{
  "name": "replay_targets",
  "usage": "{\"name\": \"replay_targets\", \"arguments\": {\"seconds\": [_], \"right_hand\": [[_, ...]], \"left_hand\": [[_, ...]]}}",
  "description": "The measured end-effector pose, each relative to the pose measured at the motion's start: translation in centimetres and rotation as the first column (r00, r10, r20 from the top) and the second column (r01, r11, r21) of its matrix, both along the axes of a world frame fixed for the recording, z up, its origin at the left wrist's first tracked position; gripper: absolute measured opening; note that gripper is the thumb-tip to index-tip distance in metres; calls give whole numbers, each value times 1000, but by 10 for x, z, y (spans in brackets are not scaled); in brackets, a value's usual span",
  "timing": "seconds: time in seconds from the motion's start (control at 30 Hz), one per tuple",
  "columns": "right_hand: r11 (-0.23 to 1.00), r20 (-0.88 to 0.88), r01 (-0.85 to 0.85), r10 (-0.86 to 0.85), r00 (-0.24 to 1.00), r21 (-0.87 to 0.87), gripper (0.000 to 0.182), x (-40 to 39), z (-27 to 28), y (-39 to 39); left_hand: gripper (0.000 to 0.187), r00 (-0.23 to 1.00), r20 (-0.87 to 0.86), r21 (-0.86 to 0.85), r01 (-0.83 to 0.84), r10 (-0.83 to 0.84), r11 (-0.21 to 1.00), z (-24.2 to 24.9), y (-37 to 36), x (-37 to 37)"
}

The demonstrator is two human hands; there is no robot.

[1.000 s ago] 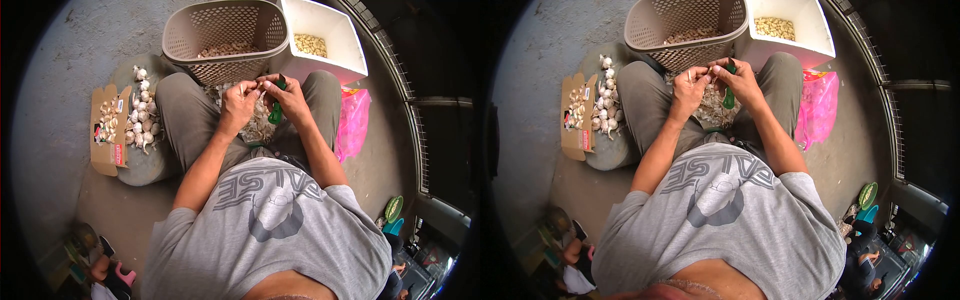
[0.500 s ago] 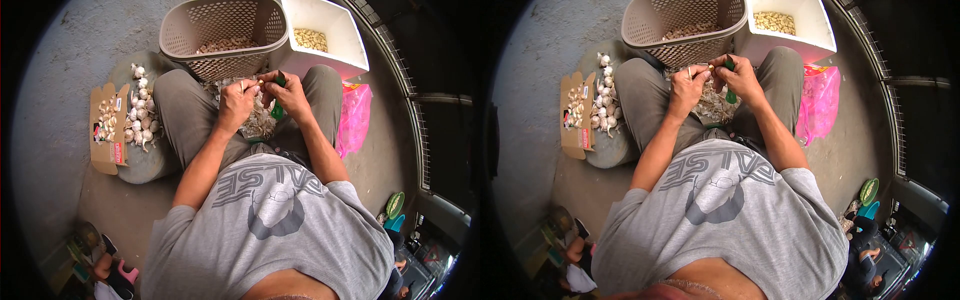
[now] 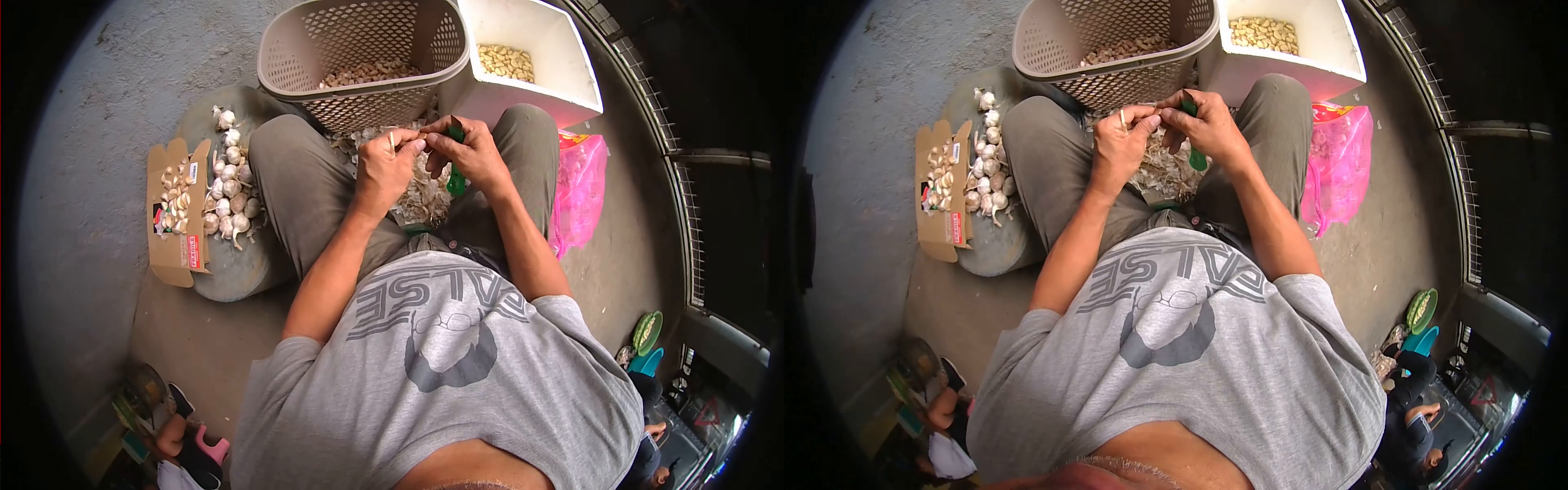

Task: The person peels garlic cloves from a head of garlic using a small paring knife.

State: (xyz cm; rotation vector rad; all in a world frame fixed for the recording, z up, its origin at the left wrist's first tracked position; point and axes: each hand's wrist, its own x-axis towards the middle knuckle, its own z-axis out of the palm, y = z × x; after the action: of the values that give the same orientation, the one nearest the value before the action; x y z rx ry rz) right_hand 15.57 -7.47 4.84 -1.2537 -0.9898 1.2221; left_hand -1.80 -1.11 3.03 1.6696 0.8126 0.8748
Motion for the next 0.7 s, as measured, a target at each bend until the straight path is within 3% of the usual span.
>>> {"name": "replay_targets", "arguments": {"seconds": [0.1,0.3,0.4,0.5,0.6,0.7], "right_hand": [[1000,-16,-1,1,1000,-7,12,2,1,0],[994,500,107,-105,860,25,12,-5,10,-3],[990,555,93,-137,820,107,9,-3,2,-1],[991,563,128,-123,817,32,16,-8,8,-1],[990,507,137,-126,853,16,14,-12,4,0],[971,254,149,-98,962,-187,13,-11,9,3]], "left_hand": [[12,994,113,-199,30,-7,979,-2,4,1],[16,999,-51,142,7,0,990,1,3,0],[17,997,-73,97,12,-4,995,0,1,2],[19,991,-132,28,3,1,1000,3,0,2],[20,998,-59,-30,31,-33,999,-4,5,2],[21,998,-7,-114,54,-55,992,-2,6,0]]}}
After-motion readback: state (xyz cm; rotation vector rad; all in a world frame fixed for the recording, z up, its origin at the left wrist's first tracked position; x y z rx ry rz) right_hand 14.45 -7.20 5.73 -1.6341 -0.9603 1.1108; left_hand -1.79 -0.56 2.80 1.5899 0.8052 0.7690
